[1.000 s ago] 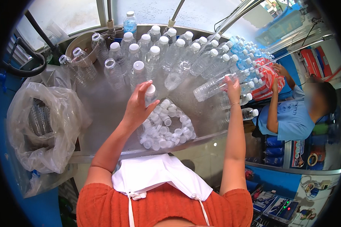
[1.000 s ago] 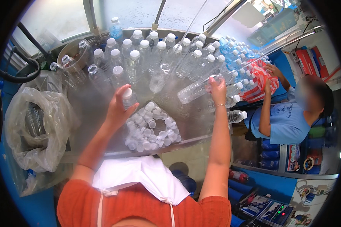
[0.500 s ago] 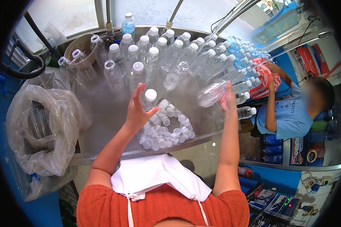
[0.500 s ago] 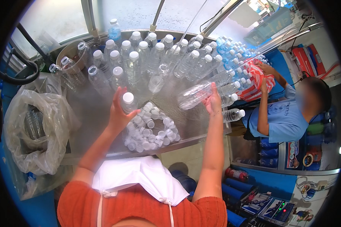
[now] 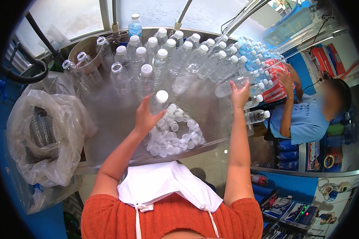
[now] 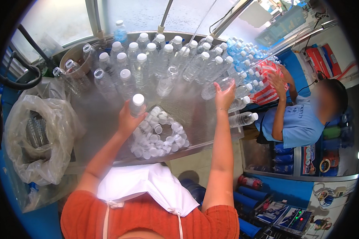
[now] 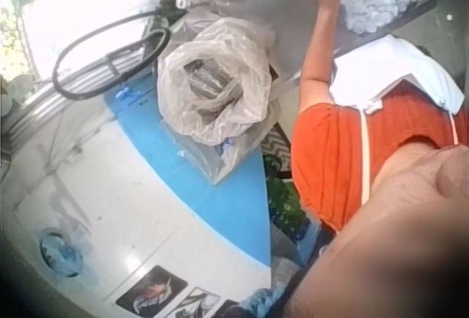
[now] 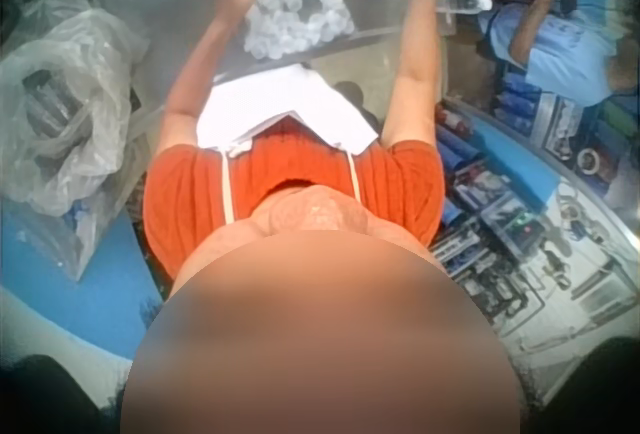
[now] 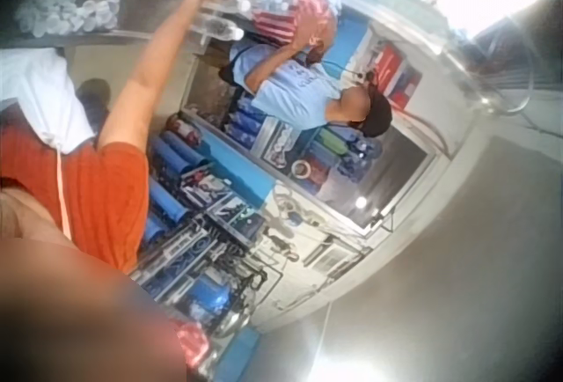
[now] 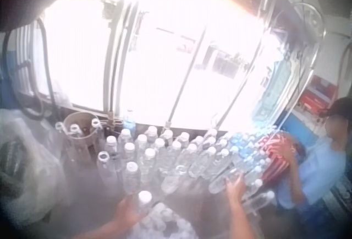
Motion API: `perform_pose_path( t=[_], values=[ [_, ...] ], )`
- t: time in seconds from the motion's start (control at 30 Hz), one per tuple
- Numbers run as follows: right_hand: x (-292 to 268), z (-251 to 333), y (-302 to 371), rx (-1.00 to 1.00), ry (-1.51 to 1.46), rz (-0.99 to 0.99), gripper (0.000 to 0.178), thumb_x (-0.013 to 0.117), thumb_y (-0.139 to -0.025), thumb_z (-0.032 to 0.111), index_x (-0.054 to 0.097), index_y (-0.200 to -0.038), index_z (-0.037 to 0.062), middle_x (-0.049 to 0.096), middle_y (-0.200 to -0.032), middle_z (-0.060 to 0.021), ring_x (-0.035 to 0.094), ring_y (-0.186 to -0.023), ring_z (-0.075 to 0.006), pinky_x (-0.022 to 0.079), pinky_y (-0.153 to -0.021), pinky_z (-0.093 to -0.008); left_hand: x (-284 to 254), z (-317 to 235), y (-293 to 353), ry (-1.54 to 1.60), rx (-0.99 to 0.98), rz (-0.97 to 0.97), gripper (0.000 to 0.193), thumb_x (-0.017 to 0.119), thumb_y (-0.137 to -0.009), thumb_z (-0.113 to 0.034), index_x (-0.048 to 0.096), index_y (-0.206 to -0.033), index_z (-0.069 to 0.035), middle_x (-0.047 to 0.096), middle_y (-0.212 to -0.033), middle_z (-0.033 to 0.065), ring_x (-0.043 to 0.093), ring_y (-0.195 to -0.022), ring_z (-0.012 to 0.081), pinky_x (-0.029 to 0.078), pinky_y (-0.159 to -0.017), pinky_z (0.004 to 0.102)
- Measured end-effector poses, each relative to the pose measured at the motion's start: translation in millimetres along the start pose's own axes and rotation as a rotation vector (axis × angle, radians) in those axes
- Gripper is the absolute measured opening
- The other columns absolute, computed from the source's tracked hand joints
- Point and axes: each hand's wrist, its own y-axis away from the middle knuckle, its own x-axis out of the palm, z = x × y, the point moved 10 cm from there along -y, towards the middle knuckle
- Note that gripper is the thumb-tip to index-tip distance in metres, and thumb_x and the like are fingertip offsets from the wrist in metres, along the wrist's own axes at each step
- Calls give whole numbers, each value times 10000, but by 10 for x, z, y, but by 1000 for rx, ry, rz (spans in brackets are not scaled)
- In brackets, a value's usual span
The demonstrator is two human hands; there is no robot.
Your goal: The person repeatedly picks empty plastic bottles from a tray, screws on white caps, and places the capped bottles into a plastic bag. The process is continuous and repetitive throughout the clip.
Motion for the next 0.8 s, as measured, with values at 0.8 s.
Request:
perform_pose_path(
  t=[0.8],
  values=[
    [-585,2806,951,-439,-1144,743,345,535,-990,312,610,-929,-19,545,-705,-39,488,-611,-124,383,-574,-274,-274,-1090,873,1465,-778,1386,685,771,-653,-199,479,-1233,17,648,-1045,189,674,-852,255,580,-716,413]
  ],
)
